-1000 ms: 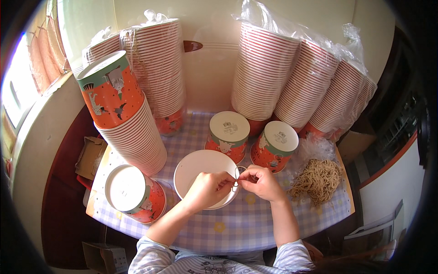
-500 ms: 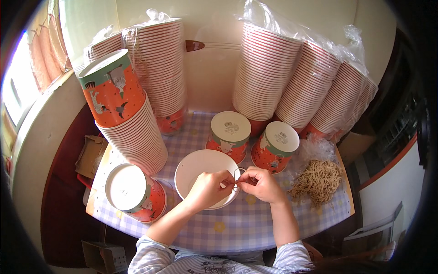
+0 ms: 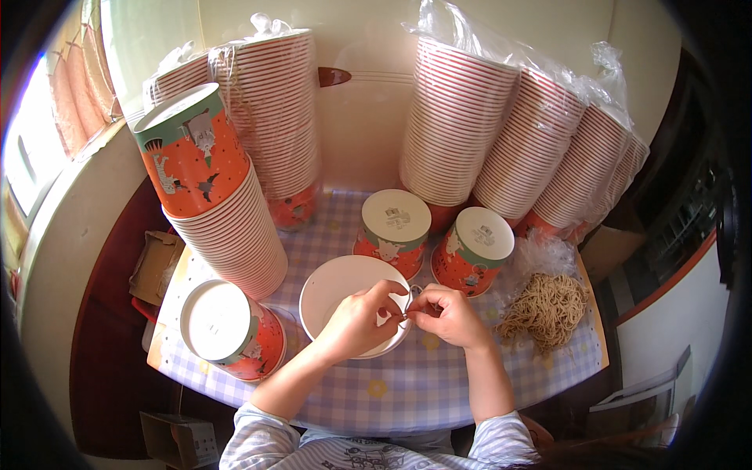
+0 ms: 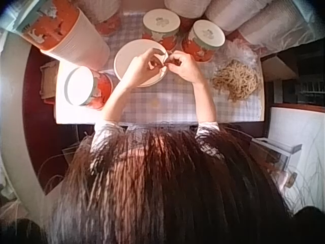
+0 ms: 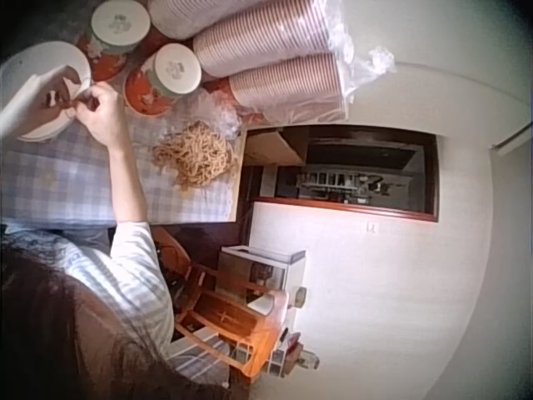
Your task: Attaching elastic strings to paper buckets.
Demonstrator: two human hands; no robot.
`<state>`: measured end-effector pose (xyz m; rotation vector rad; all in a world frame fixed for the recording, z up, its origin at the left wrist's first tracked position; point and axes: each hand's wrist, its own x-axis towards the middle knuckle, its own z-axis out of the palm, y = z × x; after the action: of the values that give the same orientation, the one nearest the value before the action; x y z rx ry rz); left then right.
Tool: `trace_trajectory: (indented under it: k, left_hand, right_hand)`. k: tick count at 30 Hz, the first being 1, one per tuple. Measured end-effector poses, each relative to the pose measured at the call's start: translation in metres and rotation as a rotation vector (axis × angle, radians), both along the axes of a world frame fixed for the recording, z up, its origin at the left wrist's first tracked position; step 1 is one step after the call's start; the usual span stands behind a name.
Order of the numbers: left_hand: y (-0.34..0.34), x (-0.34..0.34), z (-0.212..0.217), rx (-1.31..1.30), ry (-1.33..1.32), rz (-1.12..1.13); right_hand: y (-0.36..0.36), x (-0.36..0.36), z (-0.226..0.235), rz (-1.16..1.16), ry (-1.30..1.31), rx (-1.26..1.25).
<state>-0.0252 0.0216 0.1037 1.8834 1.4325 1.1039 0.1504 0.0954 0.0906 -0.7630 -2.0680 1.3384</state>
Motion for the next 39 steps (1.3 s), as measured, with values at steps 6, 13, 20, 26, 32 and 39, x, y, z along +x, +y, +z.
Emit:
trace_trajectory:
  k: [6,13,20,26,32,39]
  left_hand:
    - [0.002,-0.005,0.000,-0.067,-0.103,-0.078]
    - [0.004,-0.008,-0.005,-0.090,-0.199,-0.064]
    - [0.004,-0.007,-0.005,-0.097,-0.146,0.004]
    - [0.007,-0.007,-0.009,-0.062,-0.163,-0.002]
    - [0.007,-0.008,-0.011,-0.139,-0.397,-0.173]
    - [0.010,-0.013,-0.020,-0.187,-0.423,-0.224]
  right_hand:
    - [0.000,0.000,0.000,0.009,-0.004,0.011]
    - [0.001,0.001,-0.002,0.052,0.008,0.025]
    - [0.002,0.003,0.000,0.105,0.023,-0.048]
    - [0.002,0.001,-0.002,0.104,0.064,-0.089]
    - [0.002,0.000,-0.003,0.104,0.061,-0.106]
    - [0.003,0.002,-0.004,0.107,0.106,-0.086]
